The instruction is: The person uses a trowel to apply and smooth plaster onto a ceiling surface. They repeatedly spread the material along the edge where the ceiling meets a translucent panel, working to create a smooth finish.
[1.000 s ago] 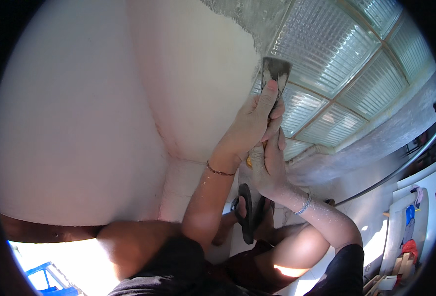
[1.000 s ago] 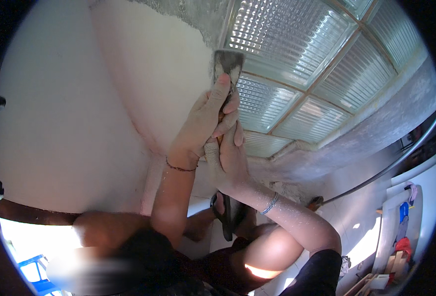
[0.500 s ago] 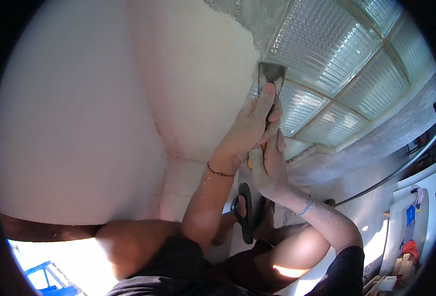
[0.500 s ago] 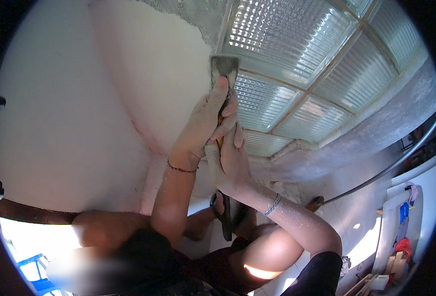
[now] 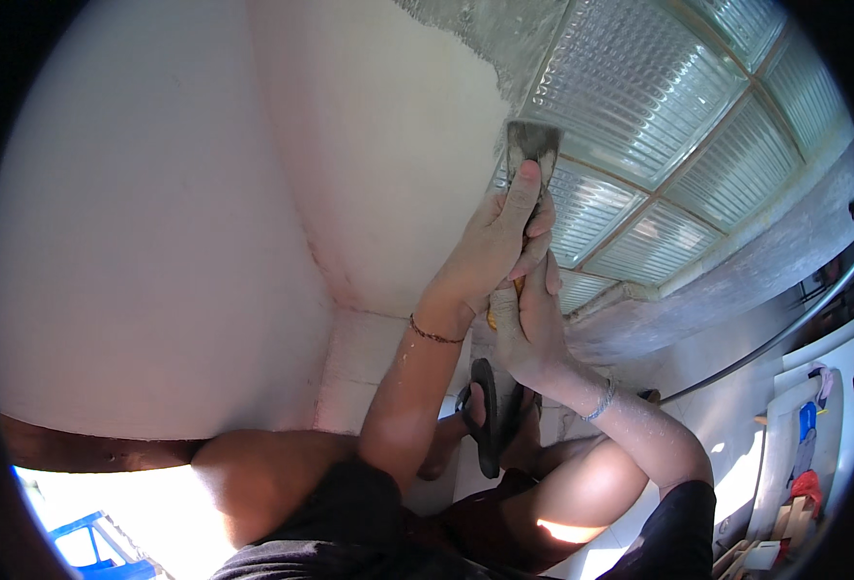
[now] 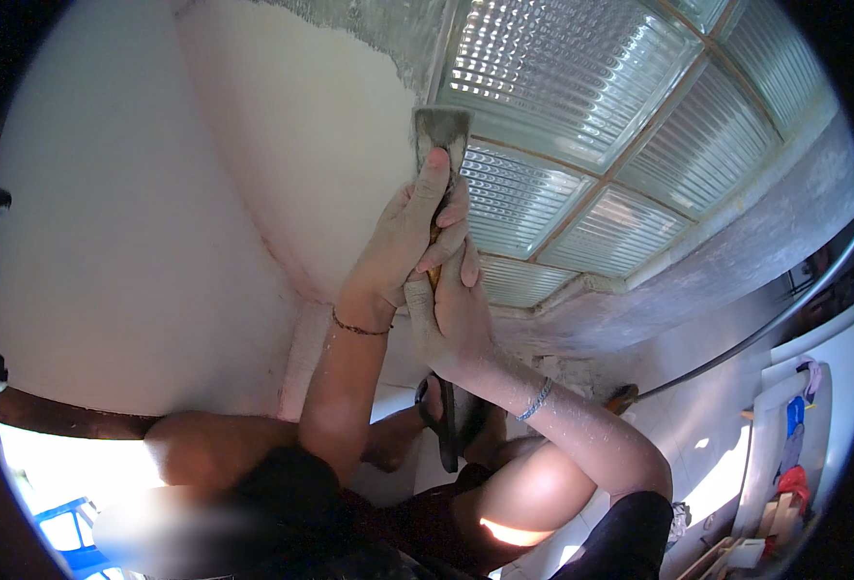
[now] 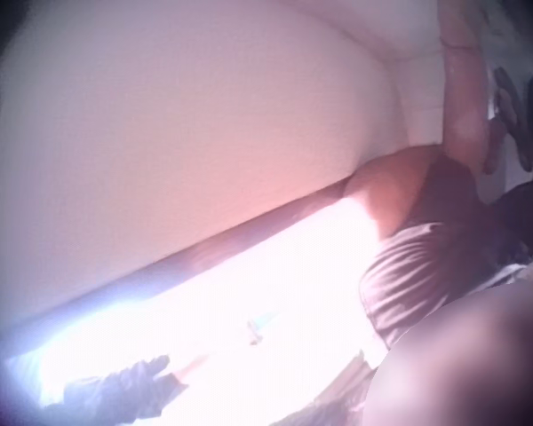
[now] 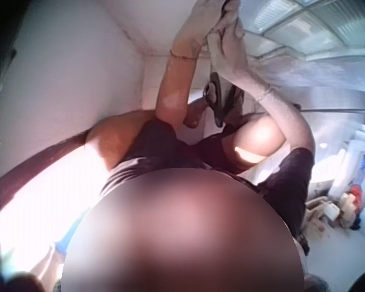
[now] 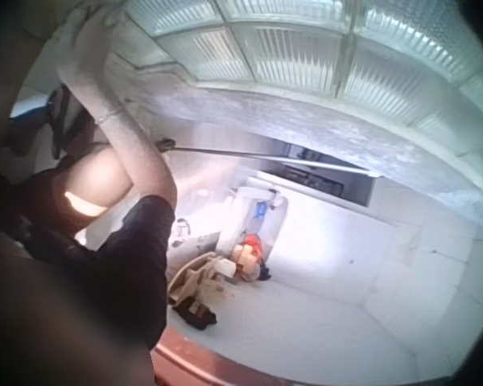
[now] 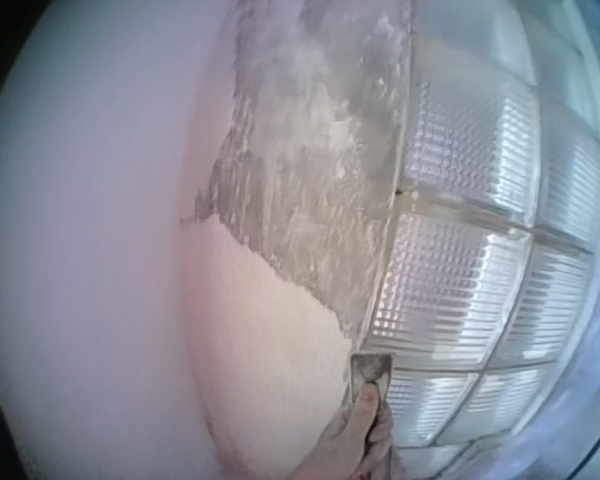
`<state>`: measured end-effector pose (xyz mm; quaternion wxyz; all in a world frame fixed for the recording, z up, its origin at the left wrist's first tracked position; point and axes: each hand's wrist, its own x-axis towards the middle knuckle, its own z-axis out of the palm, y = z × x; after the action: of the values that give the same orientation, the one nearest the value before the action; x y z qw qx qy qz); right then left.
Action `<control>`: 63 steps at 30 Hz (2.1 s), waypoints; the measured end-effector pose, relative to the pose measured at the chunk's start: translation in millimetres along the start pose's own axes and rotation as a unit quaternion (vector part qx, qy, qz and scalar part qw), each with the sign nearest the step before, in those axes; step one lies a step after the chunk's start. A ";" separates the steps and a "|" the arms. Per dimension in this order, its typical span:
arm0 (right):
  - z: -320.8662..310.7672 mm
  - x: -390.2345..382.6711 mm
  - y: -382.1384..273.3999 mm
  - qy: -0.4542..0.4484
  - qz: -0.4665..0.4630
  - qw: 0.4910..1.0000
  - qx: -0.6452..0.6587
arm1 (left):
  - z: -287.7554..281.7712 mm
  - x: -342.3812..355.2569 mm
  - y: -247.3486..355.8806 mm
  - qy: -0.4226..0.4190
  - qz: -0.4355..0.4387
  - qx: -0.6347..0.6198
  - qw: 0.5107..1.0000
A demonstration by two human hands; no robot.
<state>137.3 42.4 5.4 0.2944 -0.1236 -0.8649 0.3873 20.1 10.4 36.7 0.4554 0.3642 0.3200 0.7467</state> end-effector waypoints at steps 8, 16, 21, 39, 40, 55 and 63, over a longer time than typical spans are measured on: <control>-4.6 6.6 0.3 0.019 -0.037 0.997 -0.071 | 4.5 6.8 5.7 0.007 0.001 0.016 1.000; -2.4 0.0 4.0 -0.024 0.020 0.999 -0.036 | 2.8 0.5 -0.1 0.005 0.010 0.008 1.000; -8.6 5.9 7.7 0.019 -0.097 0.989 -0.114 | 5.0 6.3 4.7 0.002 0.003 0.020 1.000; -17.9 8.2 0.1 0.024 -0.048 0.993 -0.106 | 10.9 11.4 0.3 0.022 0.008 -0.025 0.999; -19.4 12.5 -1.3 0.024 -0.032 0.996 -0.085 | 11.9 13.8 3.1 0.041 -0.017 -0.017 0.999; -44.9 5.4 -4.8 -0.008 0.039 0.999 0.014 | 7.1 2.9 -20.9 0.005 0.037 0.001 0.999; -38.5 -5.8 21.9 0.070 -0.041 0.992 -0.099 | 8.1 7.7 -50.0 -0.011 0.064 -0.115 0.991</control>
<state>164.9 77.4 7.0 0.3561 -0.1429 -0.8808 0.2776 46.7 37.6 2.5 0.4487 0.3369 0.2028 0.8025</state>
